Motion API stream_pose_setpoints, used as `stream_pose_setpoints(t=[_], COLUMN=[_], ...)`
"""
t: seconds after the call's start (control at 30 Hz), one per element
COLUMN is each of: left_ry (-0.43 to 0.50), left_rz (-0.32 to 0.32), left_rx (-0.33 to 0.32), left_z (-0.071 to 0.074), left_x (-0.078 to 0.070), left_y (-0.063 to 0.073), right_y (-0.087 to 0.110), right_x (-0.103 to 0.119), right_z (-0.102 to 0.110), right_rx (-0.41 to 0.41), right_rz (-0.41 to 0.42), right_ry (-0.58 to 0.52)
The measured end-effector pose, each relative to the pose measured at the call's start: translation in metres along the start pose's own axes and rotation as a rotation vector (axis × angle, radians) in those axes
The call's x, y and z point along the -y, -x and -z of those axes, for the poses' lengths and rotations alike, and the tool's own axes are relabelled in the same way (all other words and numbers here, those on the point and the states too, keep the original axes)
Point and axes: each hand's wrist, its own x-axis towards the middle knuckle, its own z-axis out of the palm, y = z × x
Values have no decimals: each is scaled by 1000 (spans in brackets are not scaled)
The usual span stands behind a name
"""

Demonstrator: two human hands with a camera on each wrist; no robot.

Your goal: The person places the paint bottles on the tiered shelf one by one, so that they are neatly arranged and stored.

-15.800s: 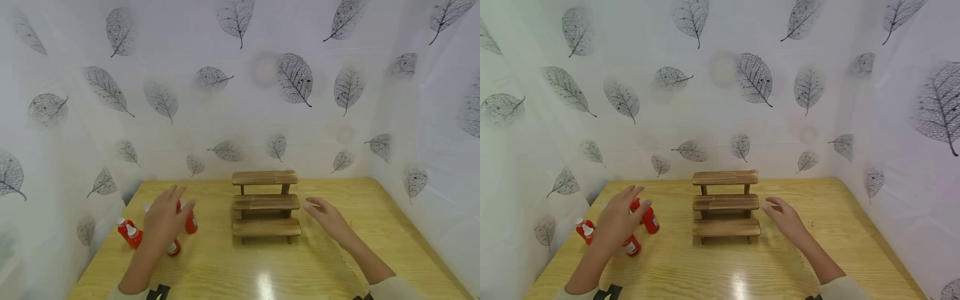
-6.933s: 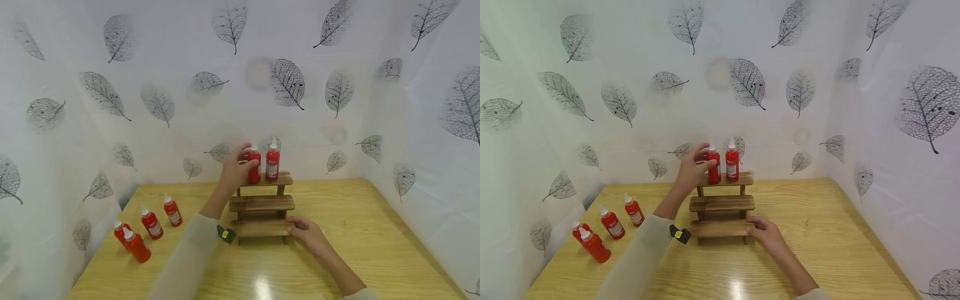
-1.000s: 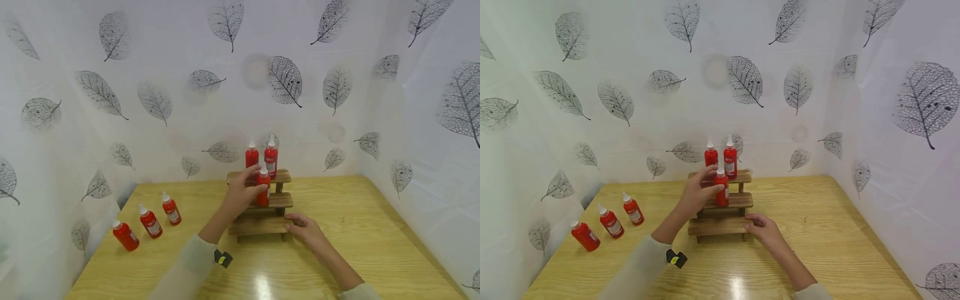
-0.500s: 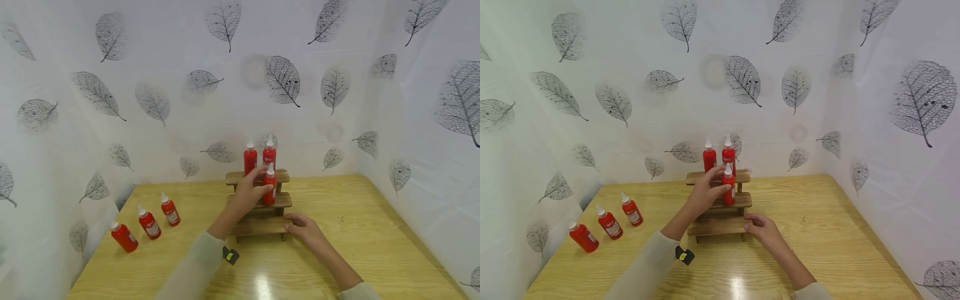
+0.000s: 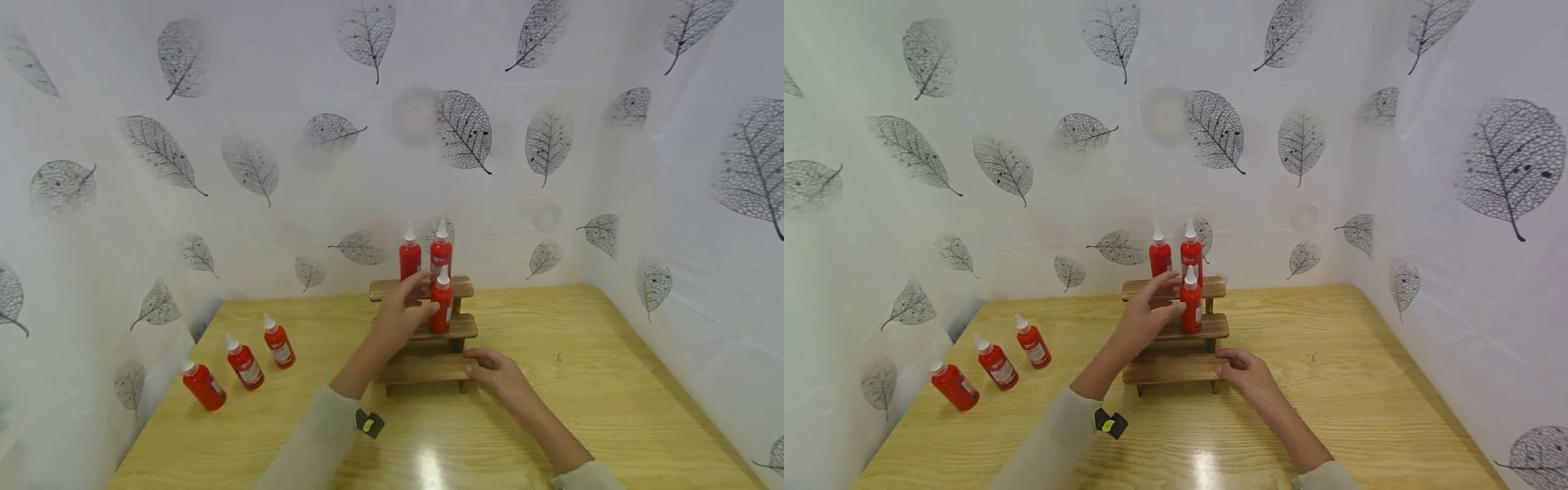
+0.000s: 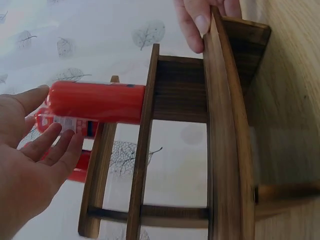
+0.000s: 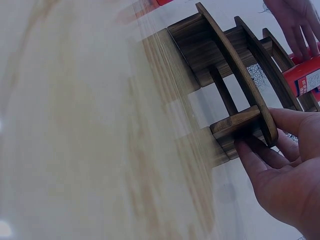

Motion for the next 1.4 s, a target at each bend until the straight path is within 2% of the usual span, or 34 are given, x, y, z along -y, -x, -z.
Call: stream_pose_setpoints(t=[0.2,0.37,0.47,0.7,0.87,1.03,1.2,1.27,1.4], left_ry=[-37,-74,-97,-179,-309,-398,-461,-467,-446], left_rz=[-36,-34,-2,119,204,290,442,507,580], left_rx=[-48,-112,-157,-283,-422,-576,-685,-702,-713], left_z=[27,55,75,127,165,200,228,236,249], left_x=[4,12,16,26,32,41,46,48,56], left_y=[21,45,63,112,143,170,190,196,205], right_y=[1,1,1,0,0,2,2,1,-1], right_x=[1,2,2,1,1,3,2,1,-1], right_z=[2,3,2,2,1,1,0,0,0], right_rx=[-10,2,4,1,3,12,16,16,10], right_rz=[24,24,18,4,7,15,19,18,13], right_ry=[22,26,13,-1,-2,-5,4,7,9])
